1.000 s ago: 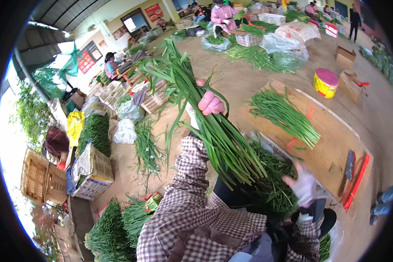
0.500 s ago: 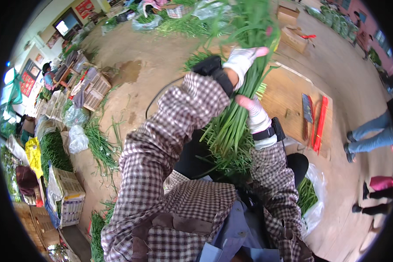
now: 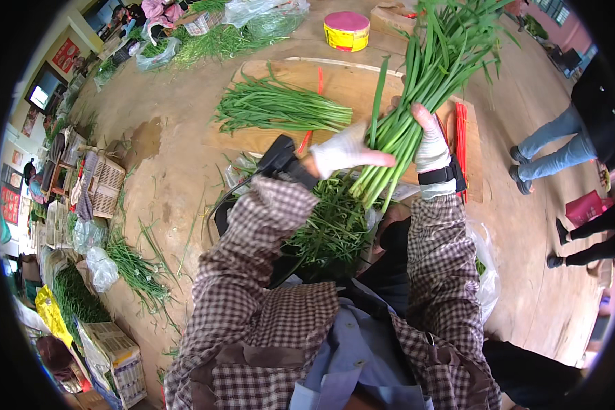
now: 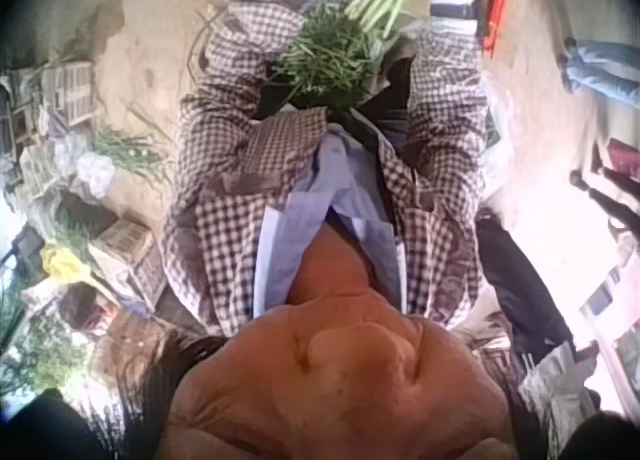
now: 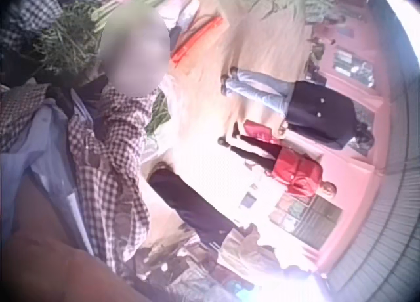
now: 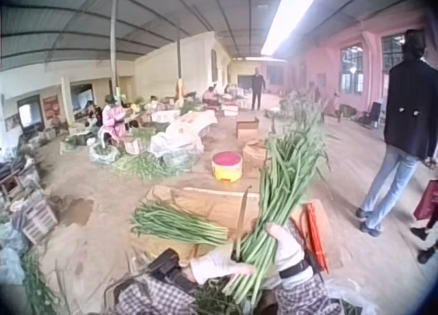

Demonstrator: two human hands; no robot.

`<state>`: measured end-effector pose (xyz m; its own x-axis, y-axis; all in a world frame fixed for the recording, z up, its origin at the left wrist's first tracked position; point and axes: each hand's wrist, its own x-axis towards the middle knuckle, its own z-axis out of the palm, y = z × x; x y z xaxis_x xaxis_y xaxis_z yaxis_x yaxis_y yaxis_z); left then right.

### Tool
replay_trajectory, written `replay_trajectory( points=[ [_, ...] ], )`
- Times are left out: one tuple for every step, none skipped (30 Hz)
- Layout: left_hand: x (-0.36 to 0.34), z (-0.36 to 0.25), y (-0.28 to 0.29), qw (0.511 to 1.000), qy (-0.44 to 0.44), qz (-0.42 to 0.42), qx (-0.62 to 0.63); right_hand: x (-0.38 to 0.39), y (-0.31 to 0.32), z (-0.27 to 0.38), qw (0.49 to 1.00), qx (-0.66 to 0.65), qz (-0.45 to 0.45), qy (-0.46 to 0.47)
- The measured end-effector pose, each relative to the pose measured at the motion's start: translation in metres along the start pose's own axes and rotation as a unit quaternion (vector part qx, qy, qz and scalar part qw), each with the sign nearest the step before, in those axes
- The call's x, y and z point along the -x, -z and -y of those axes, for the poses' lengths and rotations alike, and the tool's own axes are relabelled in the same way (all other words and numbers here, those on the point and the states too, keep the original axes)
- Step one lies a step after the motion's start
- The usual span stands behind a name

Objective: Sorting and bundling green leafy vegetables using red ties.

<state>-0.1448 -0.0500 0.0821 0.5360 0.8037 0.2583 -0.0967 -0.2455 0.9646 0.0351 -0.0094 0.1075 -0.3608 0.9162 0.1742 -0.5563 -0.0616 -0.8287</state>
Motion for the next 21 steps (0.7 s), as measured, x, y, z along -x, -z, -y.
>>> replay_trajectory(
  points=[
    [-0.019, 0.000, -0.002, 0.995, -0.018, 0.011, -0.093, -0.001, -0.002, 0.001, 0.999, 0.034, -0.012, 0.000],
    [-0.031, -0.001, -0.009, 0.996, -0.011, -0.038, -0.081, -0.004, -0.003, 0.002, 0.997, 0.066, -0.019, 0.020],
    [-0.041, -0.004, -0.013, 0.993, -0.069, -0.073, -0.064, -0.006, -0.005, 0.004, 0.998, 0.057, -0.016, 0.038],
    [-0.049, -0.008, -0.014, 0.996, -0.033, -0.070, -0.045, -0.010, -0.006, 0.006, 0.998, 0.045, -0.023, 0.040],
    [-0.057, -0.011, -0.015, 0.998, -0.022, -0.058, -0.026, -0.016, -0.007, 0.009, 0.997, 0.035, -0.022, 0.064],
    [-0.062, -0.015, -0.014, 0.998, 0.043, -0.042, 0.019, -0.021, -0.007, 0.013, 0.998, 0.030, -0.011, 0.051],
    [-0.065, -0.016, -0.016, 0.994, 0.024, -0.078, 0.079, -0.025, -0.007, 0.018, 0.997, 0.056, 0.001, 0.048],
    [-0.067, -0.018, -0.014, 0.989, 0.059, -0.086, 0.100, -0.031, -0.008, 0.023, 0.993, 0.117, 0.010, 0.029],
    [-0.069, -0.018, -0.013, 0.983, 0.110, -0.094, 0.113, -0.038, -0.009, 0.030, 0.984, 0.178, 0.022, 0.016],
    [-0.071, -0.018, -0.014, 0.974, 0.131, -0.102, 0.152, -0.045, -0.010, 0.037, 0.963, 0.267, 0.023, 0.036],
    [-0.073, -0.017, -0.014, 0.975, 0.097, -0.109, 0.167, -0.048, -0.011, 0.047, 0.918, 0.396, 0.007, 0.026],
    [-0.075, -0.017, -0.014, 0.970, 0.099, -0.122, 0.184, -0.046, -0.013, 0.053, 0.901, 0.424, 0.016, 0.091],
    [-0.076, -0.017, -0.014, 0.967, 0.089, -0.127, 0.203, -0.044, -0.016, 0.060, 0.874, 0.469, -0.024, 0.123],
    [-0.079, -0.017, -0.014, 0.957, 0.113, -0.161, 0.214, -0.031, -0.017, 0.060, 0.812, 0.523, -0.139, 0.217],
    [-0.080, -0.019, -0.013, 0.949, 0.120, -0.177, 0.231, -0.018, -0.018, 0.060, 0.718, 0.575, -0.217, 0.327],
    [-0.082, -0.019, -0.013, 0.943, 0.105, -0.227, 0.221, 0.006, -0.019, 0.056, 0.699, 0.597, -0.178, 0.351],
    [-0.082, -0.021, -0.010, 0.936, 0.136, -0.273, 0.176, 0.030, -0.022, 0.049, 0.677, 0.620, -0.147, 0.368],
    [-0.085, -0.021, -0.010, 0.925, 0.125, -0.307, 0.184, 0.047, -0.022, 0.039, 0.680, 0.645, -0.088, 0.337],
    [-0.086, -0.021, -0.010, 0.918, 0.104, -0.332, 0.190, 0.063, -0.022, 0.027, 0.678, 0.669, -0.034, 0.302],
    [-0.088, -0.021, -0.008, 0.913, 0.115, -0.343, 0.190, 0.076, -0.022, 0.015, 0.646, 0.711, -0.032, 0.276],
    [-0.089, -0.021, -0.009, 0.914, 0.114, -0.340, 0.190, 0.085, -0.020, 0.003, 0.611, 0.752, -0.034, 0.247]
  ],
)
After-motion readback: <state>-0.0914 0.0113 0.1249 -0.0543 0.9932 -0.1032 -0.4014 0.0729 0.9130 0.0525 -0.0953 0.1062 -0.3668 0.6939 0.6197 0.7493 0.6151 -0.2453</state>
